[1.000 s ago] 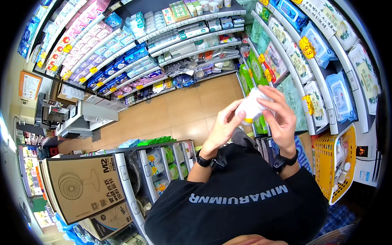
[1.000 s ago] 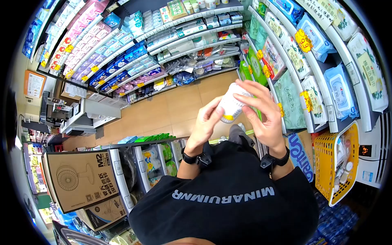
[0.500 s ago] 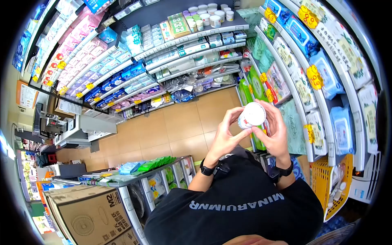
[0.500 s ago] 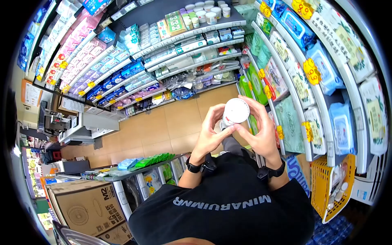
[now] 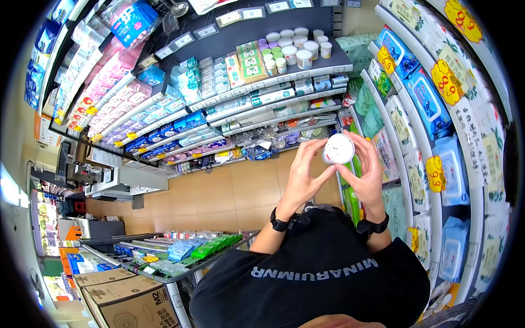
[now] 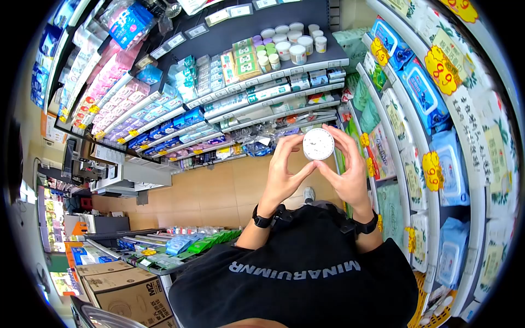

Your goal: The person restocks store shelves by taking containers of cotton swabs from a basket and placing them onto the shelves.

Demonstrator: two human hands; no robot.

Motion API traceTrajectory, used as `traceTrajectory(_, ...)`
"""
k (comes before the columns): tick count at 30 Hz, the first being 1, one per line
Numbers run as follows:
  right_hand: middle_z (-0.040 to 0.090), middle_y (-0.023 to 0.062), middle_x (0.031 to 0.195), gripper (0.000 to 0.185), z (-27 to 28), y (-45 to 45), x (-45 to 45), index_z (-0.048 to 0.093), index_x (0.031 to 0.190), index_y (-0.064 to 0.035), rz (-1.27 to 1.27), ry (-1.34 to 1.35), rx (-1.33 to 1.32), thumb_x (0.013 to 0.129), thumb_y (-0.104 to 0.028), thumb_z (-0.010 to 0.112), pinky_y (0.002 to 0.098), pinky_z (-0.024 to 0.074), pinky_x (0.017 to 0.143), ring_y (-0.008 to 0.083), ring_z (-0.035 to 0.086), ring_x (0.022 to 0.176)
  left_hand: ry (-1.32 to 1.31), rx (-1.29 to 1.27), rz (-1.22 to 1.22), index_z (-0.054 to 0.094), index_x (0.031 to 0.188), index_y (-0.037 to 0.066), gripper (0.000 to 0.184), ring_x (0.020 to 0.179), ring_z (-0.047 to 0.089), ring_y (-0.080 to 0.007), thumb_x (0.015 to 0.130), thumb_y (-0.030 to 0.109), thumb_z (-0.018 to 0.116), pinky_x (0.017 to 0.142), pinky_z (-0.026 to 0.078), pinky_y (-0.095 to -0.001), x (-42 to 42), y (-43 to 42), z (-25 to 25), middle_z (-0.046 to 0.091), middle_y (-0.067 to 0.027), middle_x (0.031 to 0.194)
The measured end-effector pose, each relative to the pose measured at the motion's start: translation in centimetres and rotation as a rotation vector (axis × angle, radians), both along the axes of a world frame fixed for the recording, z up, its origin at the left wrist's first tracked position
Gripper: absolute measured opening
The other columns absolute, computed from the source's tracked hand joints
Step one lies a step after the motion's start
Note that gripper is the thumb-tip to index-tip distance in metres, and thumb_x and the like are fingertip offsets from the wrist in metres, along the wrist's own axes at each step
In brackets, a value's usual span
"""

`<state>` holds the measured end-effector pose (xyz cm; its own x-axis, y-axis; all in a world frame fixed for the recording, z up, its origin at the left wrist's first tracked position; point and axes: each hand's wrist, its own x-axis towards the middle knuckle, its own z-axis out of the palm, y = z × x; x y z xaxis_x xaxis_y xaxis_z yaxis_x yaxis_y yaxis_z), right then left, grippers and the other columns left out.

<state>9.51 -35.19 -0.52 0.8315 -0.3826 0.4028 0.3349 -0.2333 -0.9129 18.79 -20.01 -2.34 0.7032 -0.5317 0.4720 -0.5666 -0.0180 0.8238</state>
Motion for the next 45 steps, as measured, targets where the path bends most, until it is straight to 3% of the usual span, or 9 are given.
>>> traceTrajectory(17,0.067,0.0144,0.128,0.06,-4.7,-8.7,6.7,0.059,0.136,-0.0013,-0.272,0.113,-0.085,0.081,-0.006,0.083,0.0367,0.0544,0.096,0.025,0.067,0.114,0.011,0.295,-0.095,0.058,0.133,0.001,0.053,0.114,0.065,-0.0311,0.087,0.014,0.079,0.093,0.054,-0.0397,8.0,-9.3,-1.7,0.063,-0.018,0.126)
traceTrajectory(23,0.067,0.0149,0.127,0.057,-6.1,-11.8,11.8,0.058,0.135,-0.0019,-0.304,0.072,-0.11,0.082,-0.006,0.082,0.0363,0.0547,0.095,0.0262,0.067,0.112,0.088,0.237,-0.132,0.057,0.134,0.001,0.05,0.112,0.067,-0.0358,0.089,0.013,0.076,0.093,0.054,-0.0425,12.7,-12.3,-2.4,0.066,-0.021,0.125)
traceTrajectory(29,0.067,0.0152,0.127,0.058,-7.4,-16.2,18.8,0.056,0.136,-0.0018,-0.305,0.101,-0.16,0.084,-0.006,0.08,0.0369,0.0548,0.094,0.0262,0.067,0.113,0.106,0.205,-0.138,0.061,0.134,0.002,0.037,0.095,0.07,-0.0275,0.097,0.003,0.062,0.077,0.057,-0.0348,20.0,-16.6,-3.9,0.064,-0.0155,0.115)
traceTrajectory(32,0.064,0.0177,0.13,0.061,-8.4,-18.9,23.1,0.053,0.139,-0.0016,-0.311,0.085,-0.128,0.084,-0.006,0.079,0.0369,0.0549,0.093,0.0265,0.066,0.113,0.073,0.226,-0.094,0.059,0.137,0.003,0.039,0.093,0.07,-0.0298,0.098,-0.001,0.055,0.079,0.056,-0.0373,24.3,-19.5,-4.8,0.068,-0.0163,0.117)
traceTrajectory(33,0.064,0.0177,0.13,0.061,-8.8,-19.9,24.6,0.053,0.139,-0.0016,-0.313,0.087,-0.135,0.084,-0.006,0.079,0.0369,0.0549,0.093,0.0265,0.066,0.113,0.138,0.214,-0.111,0.057,0.133,0.0,0.038,0.106,0.065,-0.0432,0.096,-0.001,0.052,0.089,0.052,-0.0457,25.7,-20.3,-5.2,0.067,-0.0242,0.12)
traceTrajectory(36,0.064,0.0177,0.128,0.059,-9.9,-22.4,28.6,0.054,0.138,-0.0011,-0.348,0.071,-0.204,0.085,-0.005,0.079,0.037,0.056,0.09,0.0274,0.067,0.112,0.17,0.245,-0.118,0.057,0.134,-0.001,0.04,0.11,0.064,-0.0447,0.095,-0.002,0.05,0.092,0.051,-0.0469,29.0,-22.3,-5.1,0.067,-0.0254,0.121)
traceTrajectory(39,0.064,0.0178,0.126,0.058,-10.2,-23.8,31.8,0.055,0.138,-0.0015,-0.363,0.099,-0.257,0.085,-0.006,0.079,0.0375,0.0566,0.089,0.0284,0.067,0.111,0.022,0.224,-0.083,0.057,0.136,0.001,0.042,0.096,0.071,-0.0341,0.095,-0.003,0.048,0.085,0.054,-0.0419,31.8,-24.7,-7.3,0.069,-0.021,0.121)
traceTrajectory(41,0.063,0.0185,0.126,0.058,-11.4,-24.9,33.8,0.055,0.138,-0.0023,-0.374,0.151,-0.246,0.085,-0.007,0.079,0.0383,0.057,0.088,0.0296,0.067,0.11,0.099,0.232,-0.076,0.054,0.135,-0.005,0.045,0.108,0.063,-0.0467,0.09,-0.006,0.05,0.093,0.05,-0.0488,32.8,-26.0,-8.2,0.064,-0.0295,0.121)
traceTrajectory(45,0.061,0.0196,0.129,0.061,-14.1,-26.8,36.9,0.054,0.138,-0.0023,-0.4,0.144,-0.287,0.083,-0.008,0.081,0.0386,0.0577,0.088,0.0303,0.066,0.111,0.156,0.212,-0.088,0.052,0.138,-0.005,0.049,0.11,0.06,-0.0479,0.089,-0.007,0.049,0.092,0.049,-0.0508,35.4,-27.8,-10.5,0.06,-0.0304,0.122)
